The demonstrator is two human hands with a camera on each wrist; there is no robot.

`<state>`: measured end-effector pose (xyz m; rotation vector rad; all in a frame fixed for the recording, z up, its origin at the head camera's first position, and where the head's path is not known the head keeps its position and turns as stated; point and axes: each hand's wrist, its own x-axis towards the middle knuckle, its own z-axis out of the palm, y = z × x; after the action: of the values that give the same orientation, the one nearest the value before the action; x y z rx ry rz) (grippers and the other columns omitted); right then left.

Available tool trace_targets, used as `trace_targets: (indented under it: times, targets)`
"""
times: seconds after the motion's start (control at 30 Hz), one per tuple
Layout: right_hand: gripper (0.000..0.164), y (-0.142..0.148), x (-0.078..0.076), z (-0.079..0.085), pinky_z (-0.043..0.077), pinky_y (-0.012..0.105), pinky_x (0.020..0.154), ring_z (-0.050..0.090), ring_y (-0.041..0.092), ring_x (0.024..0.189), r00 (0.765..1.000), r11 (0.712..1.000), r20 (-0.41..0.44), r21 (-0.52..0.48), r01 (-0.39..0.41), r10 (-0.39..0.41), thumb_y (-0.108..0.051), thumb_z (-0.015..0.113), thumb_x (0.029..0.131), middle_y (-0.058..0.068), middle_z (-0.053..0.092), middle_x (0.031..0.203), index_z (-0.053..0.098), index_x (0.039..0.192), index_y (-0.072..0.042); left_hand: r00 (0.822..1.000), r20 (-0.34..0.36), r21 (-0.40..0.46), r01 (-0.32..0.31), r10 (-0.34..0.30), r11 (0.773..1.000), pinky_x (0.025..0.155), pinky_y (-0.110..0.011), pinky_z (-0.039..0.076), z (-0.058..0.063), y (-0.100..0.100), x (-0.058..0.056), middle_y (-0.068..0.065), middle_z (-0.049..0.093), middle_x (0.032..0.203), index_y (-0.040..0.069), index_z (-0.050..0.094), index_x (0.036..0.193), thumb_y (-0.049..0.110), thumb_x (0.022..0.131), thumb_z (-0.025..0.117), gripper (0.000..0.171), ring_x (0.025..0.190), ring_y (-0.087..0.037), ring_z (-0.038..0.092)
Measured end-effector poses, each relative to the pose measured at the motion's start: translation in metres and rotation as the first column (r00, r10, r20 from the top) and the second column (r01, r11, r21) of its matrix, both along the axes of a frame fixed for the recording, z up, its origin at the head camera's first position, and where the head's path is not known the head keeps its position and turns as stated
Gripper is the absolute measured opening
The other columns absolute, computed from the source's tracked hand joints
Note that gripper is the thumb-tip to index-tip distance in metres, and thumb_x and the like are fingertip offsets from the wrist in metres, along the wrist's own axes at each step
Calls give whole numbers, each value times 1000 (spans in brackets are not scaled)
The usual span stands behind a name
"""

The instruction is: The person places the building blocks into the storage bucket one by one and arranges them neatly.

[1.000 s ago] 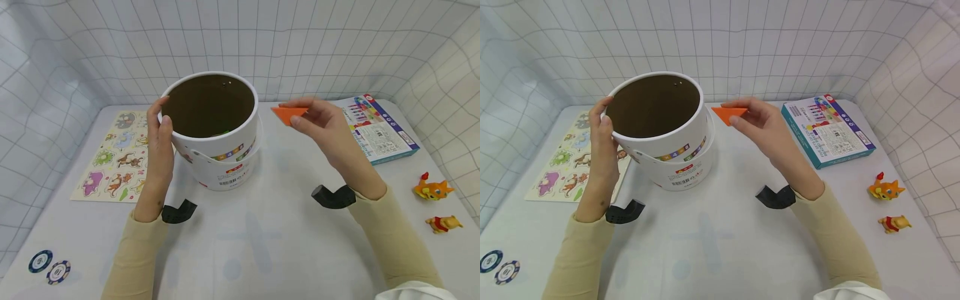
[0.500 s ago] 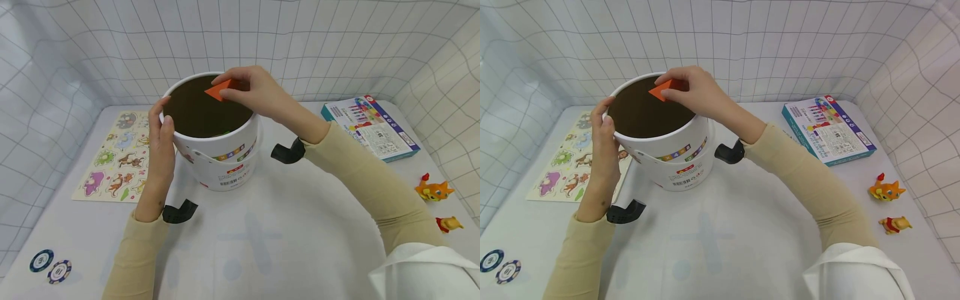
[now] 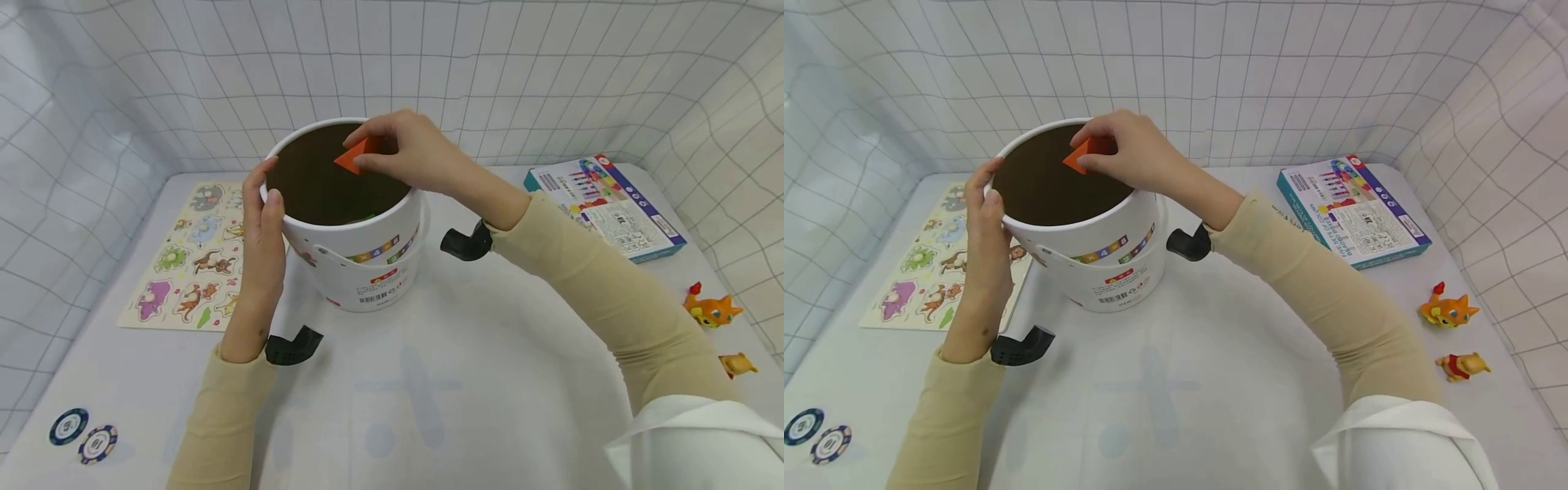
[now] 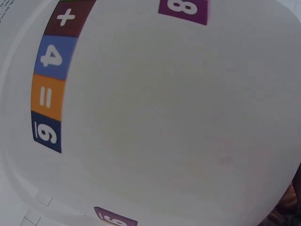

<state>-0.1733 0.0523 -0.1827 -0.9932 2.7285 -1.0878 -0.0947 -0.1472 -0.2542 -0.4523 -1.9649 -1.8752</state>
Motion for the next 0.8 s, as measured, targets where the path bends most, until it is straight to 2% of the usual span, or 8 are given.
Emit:
trace_targets:
  times: [0.17,0.3,0.4,0.5,0.6,0.67,0.73,0.8]
  targets:
    - [29,-1,1,-2,42,16,76,52,1,83,1000,1000,-22,-7,-18,17,-25,59,85,-8,60,98,61,113,-16,1000,6,-3,-7,7,1000,103,-37,20,-7,-6,-6,-3,27,138,14,30,135,19,91,31,44,124,-19,26]
    - [29,2,9,0,42,16,81,54,0,91,999,994,-9,-106,-40,39,-24,57,86,-6,60,105,61,112,-13,1000,9,20,11,-11,1000,103,-37,19,-10,-8,-9,-3,27,139,15,31,134,22,91,34,44,125,-19,26]
    - [28,6,22,1,42,18,84,54,5,99,998,965,12,-255,-57,62,-17,54,88,2,59,111,59,114,-5,1000,6,25,14,-14,1000,104,-38,19,-11,-9,-9,-3,27,139,15,32,134,23,91,36,44,125,-19,25]
    - [29,14,41,-2,40,21,89,53,12,106,998,909,4,-413,-54,62,-8,51,88,10,56,117,56,115,3,1000,1,29,16,-16,999,104,-39,18,-11,-9,-8,-3,27,139,15,32,134,25,91,37,45,126,-20,25]
    - [28,27,59,-16,38,25,93,49,15,113,999,843,-31,-536,-43,32,-2,50,88,14,54,121,54,114,7,1000,-3,34,21,-21,999,103,-40,19,-12,-8,-9,-5,28,139,15,32,134,25,91,38,45,126,-21,25]
    - [28,38,72,-28,38,28,94,46,15,116,999,812,-53,-583,-28,-3,0,49,88,13,52,123,54,114,8,1000,-4,37,25,-25,999,103,-40,19,-12,-8,-9,-5,28,139,15,32,134,25,90,38,46,126,-21,25]
    - [29,50,84,-42,38,30,94,44,16,118,997,809,-58,-588,1,-43,0,48,88,13,51,125,53,115,7,1000,-7,30,16,-16,999,103,-39,19,-12,-8,-9,-5,28,139,15,32,134,25,90,37,45,126,-21,25]
    - [29,62,93,-58,39,30,92,44,16,118,994,833,-54,-550,52,-98,0,47,89,13,50,125,53,117,6,1000,-10,23,5,-5,1000,103,-39,19,-12,-9,-8,-5,28,138,15,32,134,24,90,36,45,126,-21,24]
